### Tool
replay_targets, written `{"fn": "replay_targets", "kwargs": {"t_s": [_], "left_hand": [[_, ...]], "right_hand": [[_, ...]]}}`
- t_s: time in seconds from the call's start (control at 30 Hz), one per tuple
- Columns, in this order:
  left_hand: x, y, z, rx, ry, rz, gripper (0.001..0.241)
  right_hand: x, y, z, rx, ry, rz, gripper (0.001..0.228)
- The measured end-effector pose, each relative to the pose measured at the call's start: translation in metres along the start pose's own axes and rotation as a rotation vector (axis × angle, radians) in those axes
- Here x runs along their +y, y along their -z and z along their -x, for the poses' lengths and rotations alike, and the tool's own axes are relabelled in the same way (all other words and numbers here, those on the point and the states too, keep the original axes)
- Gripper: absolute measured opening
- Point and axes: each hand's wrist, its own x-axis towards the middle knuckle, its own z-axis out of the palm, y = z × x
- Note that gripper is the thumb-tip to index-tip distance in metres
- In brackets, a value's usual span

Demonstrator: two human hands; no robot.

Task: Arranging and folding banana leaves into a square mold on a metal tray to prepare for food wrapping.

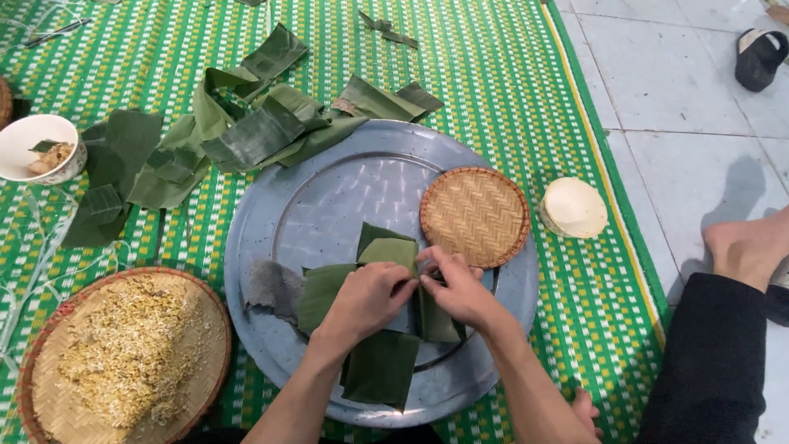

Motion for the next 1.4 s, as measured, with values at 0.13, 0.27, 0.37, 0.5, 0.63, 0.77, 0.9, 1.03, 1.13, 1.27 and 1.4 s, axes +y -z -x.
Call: {"fn": "replay_targets", "kwargs": {"t_s": [0.13, 0.27, 0.37, 0.5, 0.63, 0.77, 0.9, 1.03, 1.13, 1.27, 1.4], "left_hand": [[-0.001, 0.024, -0.004, 0.162, 0.094, 0.301, 0.019], [-0.018, 0.019, -0.003, 0.415, 0.136, 0.244, 0.022], [-0.036, -0.001, -0.007, 0.443, 0.161, 0.129, 0.021], [-0.009, 0.006, -0.003, 0.392, 0.279, 0.100, 0.039], [-0.003, -0.011, -0.024, 0.414, 0.768, -0.011, 0.049], [-0.046, -0.018, -0.005, 0.340, 0.252, -0.031, 0.051], [-0.048, -0.020, -0.004, 0.362, 0.240, -0.061, 0.052], [-0.036, -0.016, -0.005, 0.417, 0.236, -0.057, 0.050], [-0.041, -0.018, -0.003, 0.412, 0.231, -0.078, 0.048], [-0.051, -0.026, -0.006, 0.401, 0.254, -0.099, 0.051], [-0.005, -0.012, -0.010, 0.548, 0.361, -0.179, 0.045]], "right_hand": [[0.005, 0.007, -0.004, -0.010, -0.038, -0.004, 0.020], [0.003, 0.008, -0.007, -0.026, -0.083, 0.006, 0.015], [0.002, 0.004, -0.014, -0.018, -0.112, 0.028, 0.018], [0.005, -0.005, -0.020, -0.048, -0.138, 0.009, 0.014], [0.009, 0.001, -0.019, -0.062, -0.141, -0.011, 0.015], [0.022, 0.005, -0.019, -0.064, -0.135, -0.048, 0.015], [0.030, 0.011, -0.013, -0.039, -0.124, -0.024, 0.017], [0.034, 0.011, -0.003, -0.023, -0.168, -0.048, 0.019], [0.069, -0.007, -0.010, 0.012, -0.165, -0.121, 0.020], [0.066, -0.002, 0.007, 0.067, -0.245, -0.036, 0.021], [0.064, -0.003, 0.017, 0.179, -0.289, -0.024, 0.020]]}}
